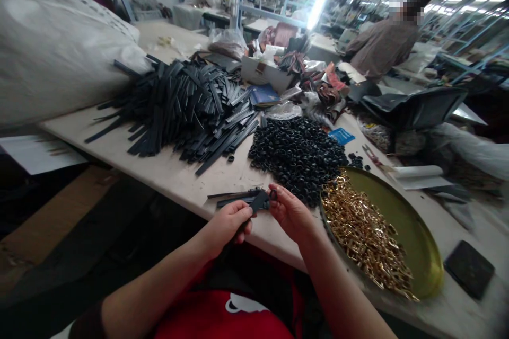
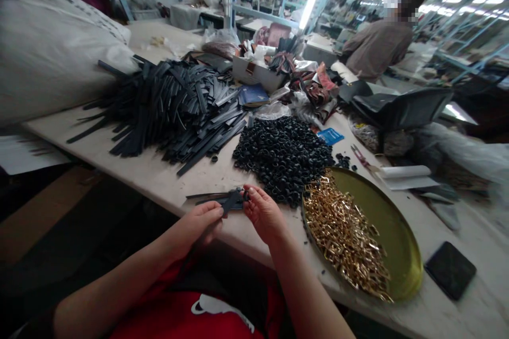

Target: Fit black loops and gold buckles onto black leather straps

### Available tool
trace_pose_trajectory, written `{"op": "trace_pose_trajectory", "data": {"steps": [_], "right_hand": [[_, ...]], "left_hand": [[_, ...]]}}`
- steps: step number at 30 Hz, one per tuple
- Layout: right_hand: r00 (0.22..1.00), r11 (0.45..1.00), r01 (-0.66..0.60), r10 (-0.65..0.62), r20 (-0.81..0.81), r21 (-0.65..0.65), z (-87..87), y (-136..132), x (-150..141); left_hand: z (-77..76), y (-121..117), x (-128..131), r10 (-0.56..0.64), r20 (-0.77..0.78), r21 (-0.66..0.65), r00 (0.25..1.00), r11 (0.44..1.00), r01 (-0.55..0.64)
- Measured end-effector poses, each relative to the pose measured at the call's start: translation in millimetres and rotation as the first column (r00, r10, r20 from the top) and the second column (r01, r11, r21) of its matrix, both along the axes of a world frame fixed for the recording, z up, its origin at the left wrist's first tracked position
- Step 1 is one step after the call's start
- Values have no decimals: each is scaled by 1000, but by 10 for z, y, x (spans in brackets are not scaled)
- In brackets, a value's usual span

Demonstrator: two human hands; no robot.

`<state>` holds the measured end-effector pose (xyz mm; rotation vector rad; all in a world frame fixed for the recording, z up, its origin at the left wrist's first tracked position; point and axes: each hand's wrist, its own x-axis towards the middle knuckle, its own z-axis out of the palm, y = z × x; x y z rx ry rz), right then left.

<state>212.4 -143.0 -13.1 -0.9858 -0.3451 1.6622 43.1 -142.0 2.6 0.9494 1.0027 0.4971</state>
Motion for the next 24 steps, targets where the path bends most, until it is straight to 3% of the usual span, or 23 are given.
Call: {"op": "trace_pose_trajectory", "data": {"steps": [3, 6, 9, 12, 15, 18, 21, 24], "right_hand": [[1000, 1000, -8, 7, 23, 28, -16, -85, -5], [998, 997, -12, 8, 55, 74, -57, -141, -52], [981, 988, -11, -19, 195, 152, -103, -171, -139], [912, 971, -14, -86, 401, 239, -153, -194, -215], [771, 942, -70, -158, 617, 328, -203, -238, -245], [551, 899, -188, -237, 800, 396, -238, -297, -245], [377, 830, -305, -345, 859, 467, -265, -328, -238], [271, 769, -398, -423, 865, 501, -303, -321, -225]], "left_hand": [[-1, -57, -6, 5, 54, -79, 999, 997, -1], [-31, -76, -24, -9, 29, -77, 1000, 997, 11], [-72, -87, -33, -61, -104, 56, 993, 996, 67], [-90, -82, -52, -78, -298, 293, 952, 941, 169], [-76, -42, -89, -72, -459, 449, 885, 841, 301], [-42, 18, -123, -126, -546, 467, 828, 775, 426], [-1, 58, -130, -150, -581, 458, 800, 753, 473], [9, 69, -97, -174, -556, 461, 813, 749, 476]]}}
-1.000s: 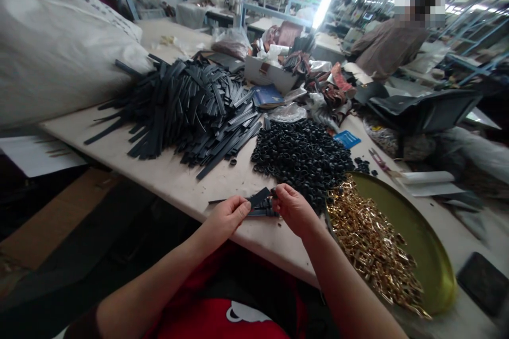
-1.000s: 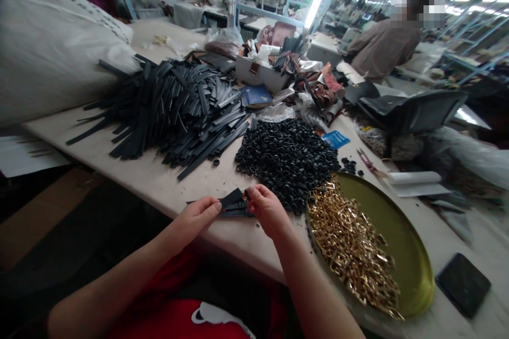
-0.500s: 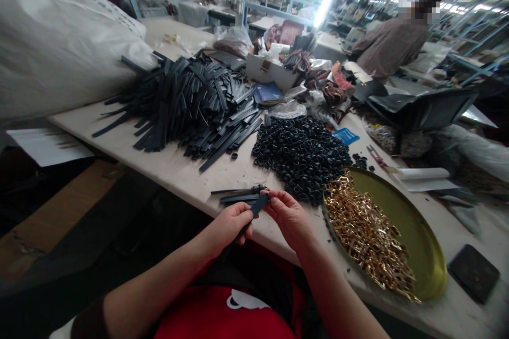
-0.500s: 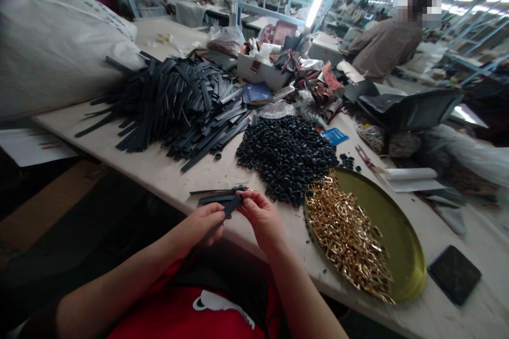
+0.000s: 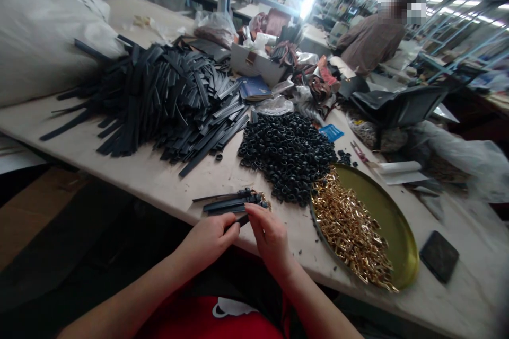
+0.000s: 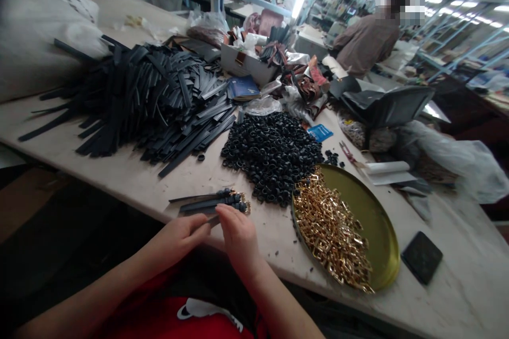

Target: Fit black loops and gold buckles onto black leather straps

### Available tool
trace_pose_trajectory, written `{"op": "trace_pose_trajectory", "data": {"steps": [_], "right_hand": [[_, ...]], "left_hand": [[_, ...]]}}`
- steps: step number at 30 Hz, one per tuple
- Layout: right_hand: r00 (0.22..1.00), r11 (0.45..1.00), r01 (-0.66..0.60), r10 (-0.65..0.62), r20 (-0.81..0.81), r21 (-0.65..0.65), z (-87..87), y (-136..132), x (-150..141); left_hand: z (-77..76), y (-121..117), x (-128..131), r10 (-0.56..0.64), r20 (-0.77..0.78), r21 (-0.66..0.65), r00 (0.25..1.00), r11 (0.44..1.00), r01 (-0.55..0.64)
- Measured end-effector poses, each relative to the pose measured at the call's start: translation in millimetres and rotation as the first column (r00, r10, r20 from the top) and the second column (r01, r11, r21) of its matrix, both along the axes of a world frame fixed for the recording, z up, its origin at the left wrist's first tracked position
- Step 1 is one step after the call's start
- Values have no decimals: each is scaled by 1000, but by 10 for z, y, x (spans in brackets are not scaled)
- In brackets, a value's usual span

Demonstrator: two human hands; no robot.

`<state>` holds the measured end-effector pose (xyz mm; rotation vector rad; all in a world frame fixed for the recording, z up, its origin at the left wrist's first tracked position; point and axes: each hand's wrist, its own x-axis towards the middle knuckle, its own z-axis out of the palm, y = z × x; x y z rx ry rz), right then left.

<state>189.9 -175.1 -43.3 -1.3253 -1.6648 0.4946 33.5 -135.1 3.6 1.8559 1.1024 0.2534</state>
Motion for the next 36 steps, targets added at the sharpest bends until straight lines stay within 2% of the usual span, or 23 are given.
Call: {"op": "trace_pose_trajectory", "data": {"steps": [4, 6, 7, 8, 10, 12, 13, 15, 18, 20, 23, 27, 30, 33, 36], "right_hand": [[998, 999, -47, 48, 47, -18, -40, 6, 20], [997, 995, -43, 37, -68, -92, -33, 10, 20], [984, 989, -16, -11, -176, -150, -23, 16, 19], [949, 974, 10, -81, -303, -227, -9, 27, 21], [820, 914, -14, -221, -527, -405, 19, 51, 36], [718, 853, -121, -278, -638, -507, 43, 59, 69], [705, 837, -161, -274, -654, -524, 52, 49, 89], [738, 845, -150, -249, -627, -513, 68, -1, 125], [835, 899, -54, -198, -513, -434, 92, -126, 151], [868, 917, -39, -166, -467, -397, 108, -208, 150], [847, 899, -111, -137, -514, -423, 137, -306, 142], [773, 865, -204, -145, -618, -458, 172, -424, 153], [824, 894, -154, -119, -554, -420, 172, -516, 153], [878, 910, -104, -105, -467, -402, 151, -583, 130], [837, 908, -125, -120, -534, -400, 139, -603, 131]], "left_hand": [[-67, 4, 89, -9, 81, -42, 997, 999, 12], [-105, 14, 132, 11, 75, -52, 997, 999, -7], [-116, 21, 150, 21, 60, -54, 998, 998, -18], [-121, 28, 164, 29, 45, -54, 999, 998, -26], [-113, 35, 180, 35, 39, -49, 999, 998, -33], [-94, 24, 185, 27, 65, -48, 998, 999, -24], [-86, 9, 186, 18, 78, -50, 997, 999, -14], [-77, -43, 188, 4, 87, -55, 996, 998, 1], [-72, -161, 208, 28, 92, -40, 995, 999, -25], [-60, -247, 233, 59, 116, -26, 991, 998, -56], [-29, -364, 260, 52, 158, -21, 986, 999, -49], [-7, -491, 217, -28, 151, -75, 988, 996, 40], [-1, -574, 155, -77, 154, -184, 985, 977, 105], [8, -634, 132, -75, 173, -270, 982, 955, 121], [-7, -649, 145, -35, 183, -298, 983, 950, 89]]}}
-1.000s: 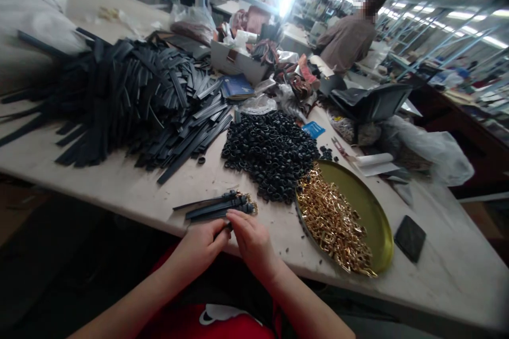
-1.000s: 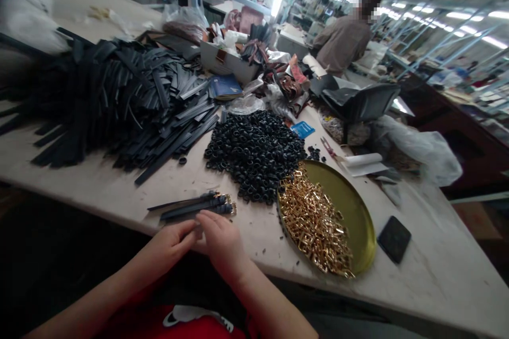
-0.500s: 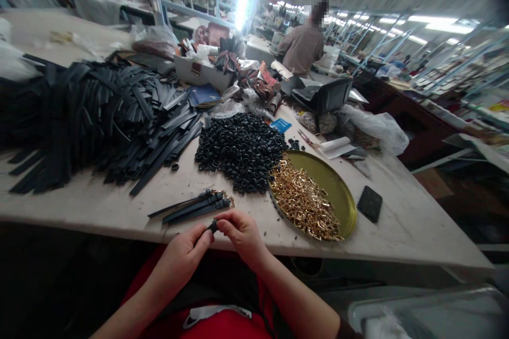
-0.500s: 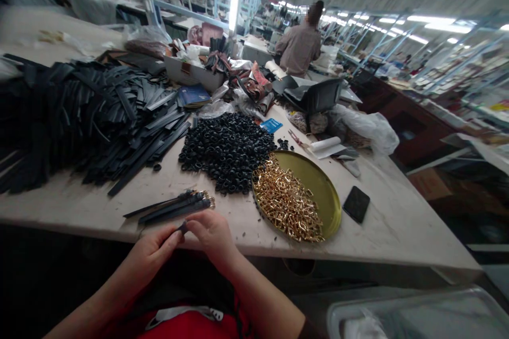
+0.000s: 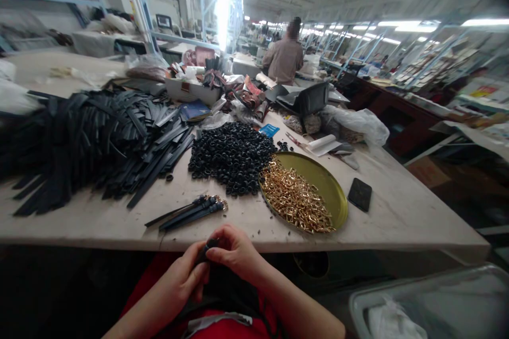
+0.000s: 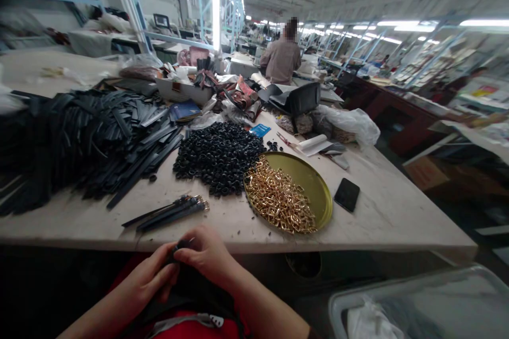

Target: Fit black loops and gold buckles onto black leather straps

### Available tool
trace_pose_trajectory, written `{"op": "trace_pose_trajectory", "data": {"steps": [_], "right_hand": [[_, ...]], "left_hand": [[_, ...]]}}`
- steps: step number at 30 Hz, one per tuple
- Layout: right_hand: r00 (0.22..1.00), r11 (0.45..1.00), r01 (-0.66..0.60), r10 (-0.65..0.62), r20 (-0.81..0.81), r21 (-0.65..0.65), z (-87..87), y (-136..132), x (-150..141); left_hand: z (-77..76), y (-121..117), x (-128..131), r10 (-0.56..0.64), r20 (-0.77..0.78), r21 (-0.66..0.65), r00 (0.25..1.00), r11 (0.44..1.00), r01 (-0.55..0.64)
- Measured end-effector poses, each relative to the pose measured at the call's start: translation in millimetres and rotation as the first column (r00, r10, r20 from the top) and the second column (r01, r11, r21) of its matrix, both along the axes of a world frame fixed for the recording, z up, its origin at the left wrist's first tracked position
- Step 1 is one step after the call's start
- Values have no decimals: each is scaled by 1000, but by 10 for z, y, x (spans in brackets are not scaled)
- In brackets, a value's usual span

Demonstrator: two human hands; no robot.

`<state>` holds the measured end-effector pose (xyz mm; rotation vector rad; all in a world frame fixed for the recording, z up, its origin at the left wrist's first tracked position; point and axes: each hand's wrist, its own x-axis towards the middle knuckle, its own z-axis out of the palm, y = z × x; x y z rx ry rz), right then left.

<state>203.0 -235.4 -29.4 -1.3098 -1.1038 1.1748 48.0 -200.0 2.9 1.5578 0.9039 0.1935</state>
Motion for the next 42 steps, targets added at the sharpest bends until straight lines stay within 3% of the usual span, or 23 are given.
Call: {"op": "trace_pose_trajectory", "data": {"steps": [6, 10, 12, 14, 15, 16, 18, 20, 21, 22, 24, 29, 30, 31, 33, 34, 35, 36, 38, 42], "right_hand": [[907, 978, -73, -16, -421, -194, -12, 56, 54], [878, 965, -179, 69, -473, -191, -72, 122, -42], [943, 972, -169, 111, -315, -162, -89, 166, 15], [996, 992, -71, 77, 55, -109, -66, 218, 243], [957, 998, 5, 13, 290, -60, -39, 249, 422], [867, 996, 86, -75, 493, 0, -5, 282, 632], [580, 966, 243, -219, 784, 90, 69, 360, 1084], [232, 922, 373, -204, 951, 106, 115, 449, 1471], [109, 911, 408, -120, 987, 66, 120, 495, 1613], [31, 901, 434, -42, 999, 24, 114, 538, 1715], [-20, 891, 453, 62, 998, -46, 84, 606, 1818], [12, 907, 422, 12, 1000, -16, 104, 580, 1811], [63, 914, 405, -39, 997, 10, 138, 544, 1789], [172, 923, 382, -108, 979, 35, 178, 504, 1754], [544, 944, 326, -229, 807, 48, 265, 420, 1627], [737, 957, 290, -245, 630, 32, 308, 383, 1530], [878, 969, 245, -224, 424, 3, 347, 350, 1412], [955, 981, 193, -180, 235, -36, 382, 322, 1276], [993, 991, 89, -96, -65, -102, 428, 280, 976], [915, 983, -77, 3, -404, -167, 414, 248, 438]], "left_hand": [[-137, 109, -40, -2, 9, -145, 1000, 989, 4], [-188, 220, -52, 90, 6, -110, 996, 990, -89], [-205, 288, -43, 89, 17, -132, 996, 987, -86], [-237, 367, -31, 88, 14, -161, 996, 983, -85], [-258, 411, -23, 105, 8, -175, 994, 979, -102], [-280, 454, -12, 130, 1, -188, 991, 974, -128], [-317, 532, 26, 193, -15, -196, 981, 961, -193], [-332, 587, 83, 214, -15, -188, 977, 959, -213], [-333, 603, 114, 206, -15, -181, 979, 962, -205], [-330, 612, 143, 191, -14, -177, 982, 966, -190], [-321, 607, 185, 157, -3, -177, 988, 972, -155], [-260, 522, 168, 151, 6, -203, 989, 968, -146], [-227, 502, 160, 163, 2, -205, 987, 966, -160], [-185, 483, 157, 177, 2, -202, 984, 964, -173], [-75, 456, 172, 189, 19, -189, 982, 965, -182], [-12, 446, 189, 189, 38, -178, 981, 968, -179], [54, 440, 211, 183, 60, -167, 981, 971, -171], [119, 434, 234, 180, 83, -157, 980, 974, -165], [236, 422, 275, 189, 145, -140, 971, 976, -169], [345, 373, 278, 234, 244, -109, 941, 971, -213]]}}
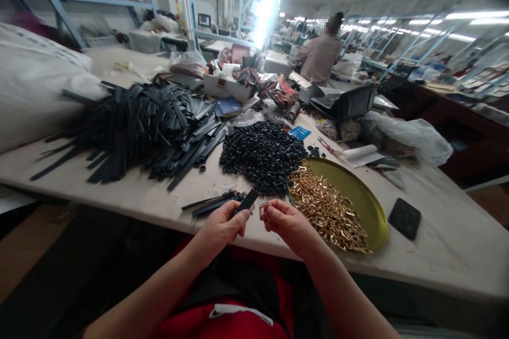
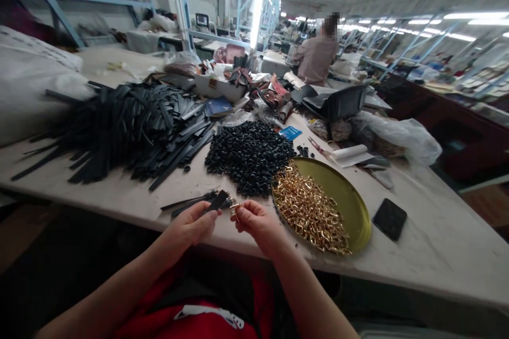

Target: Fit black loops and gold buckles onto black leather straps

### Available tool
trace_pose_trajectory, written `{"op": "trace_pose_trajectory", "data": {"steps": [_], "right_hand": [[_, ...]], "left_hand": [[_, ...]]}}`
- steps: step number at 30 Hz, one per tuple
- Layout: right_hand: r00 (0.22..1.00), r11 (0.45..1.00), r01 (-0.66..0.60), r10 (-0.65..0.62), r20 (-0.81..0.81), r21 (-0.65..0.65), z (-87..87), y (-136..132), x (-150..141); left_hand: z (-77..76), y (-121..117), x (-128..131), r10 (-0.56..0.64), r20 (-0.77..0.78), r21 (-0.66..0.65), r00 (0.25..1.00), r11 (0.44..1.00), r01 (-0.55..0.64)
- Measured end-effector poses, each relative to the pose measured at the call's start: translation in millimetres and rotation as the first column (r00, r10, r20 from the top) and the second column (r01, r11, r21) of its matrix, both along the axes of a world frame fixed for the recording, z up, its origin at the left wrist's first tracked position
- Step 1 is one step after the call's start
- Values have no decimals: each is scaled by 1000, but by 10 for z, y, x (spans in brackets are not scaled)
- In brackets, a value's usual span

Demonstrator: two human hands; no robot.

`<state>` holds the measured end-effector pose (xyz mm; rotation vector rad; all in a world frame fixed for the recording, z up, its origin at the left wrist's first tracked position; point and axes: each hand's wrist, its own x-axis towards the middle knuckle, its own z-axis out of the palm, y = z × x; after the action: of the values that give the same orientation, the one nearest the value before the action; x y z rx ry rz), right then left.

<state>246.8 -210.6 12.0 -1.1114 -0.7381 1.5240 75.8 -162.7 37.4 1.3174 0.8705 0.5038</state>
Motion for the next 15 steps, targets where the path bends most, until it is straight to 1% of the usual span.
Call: {"op": "trace_pose_trajectory", "data": {"steps": [2, 4, 7, 9, 11, 15], "right_hand": [[997, 999, -50, 49, -62, -10, -37, -4, -178], [993, 996, -86, 84, -82, -19, -59, -10, -294], [986, 992, -117, 111, -120, -42, -55, -33, -384], [983, 990, -139, 133, -129, -35, -53, -47, -413], [986, 991, -131, 128, -103, -22, -76, -51, -432], [998, 998, -48, 46, -52, -37, -187, -21, -462]], "left_hand": [[-18, -27, -45, 12, -22, 54, 1000, 998, -10], [-70, -40, -108, 26, -68, 140, 997, 990, -16], [-164, -25, -193, 76, -127, 255, 989, 966, -42], [-216, 0, -226, 102, -167, 296, 981, 954, -49], [-251, 23, -235, 113, -210, 319, 971, 947, -41], [-284, 44, -216, 132, -254, 330, 958, 943, -42]]}}
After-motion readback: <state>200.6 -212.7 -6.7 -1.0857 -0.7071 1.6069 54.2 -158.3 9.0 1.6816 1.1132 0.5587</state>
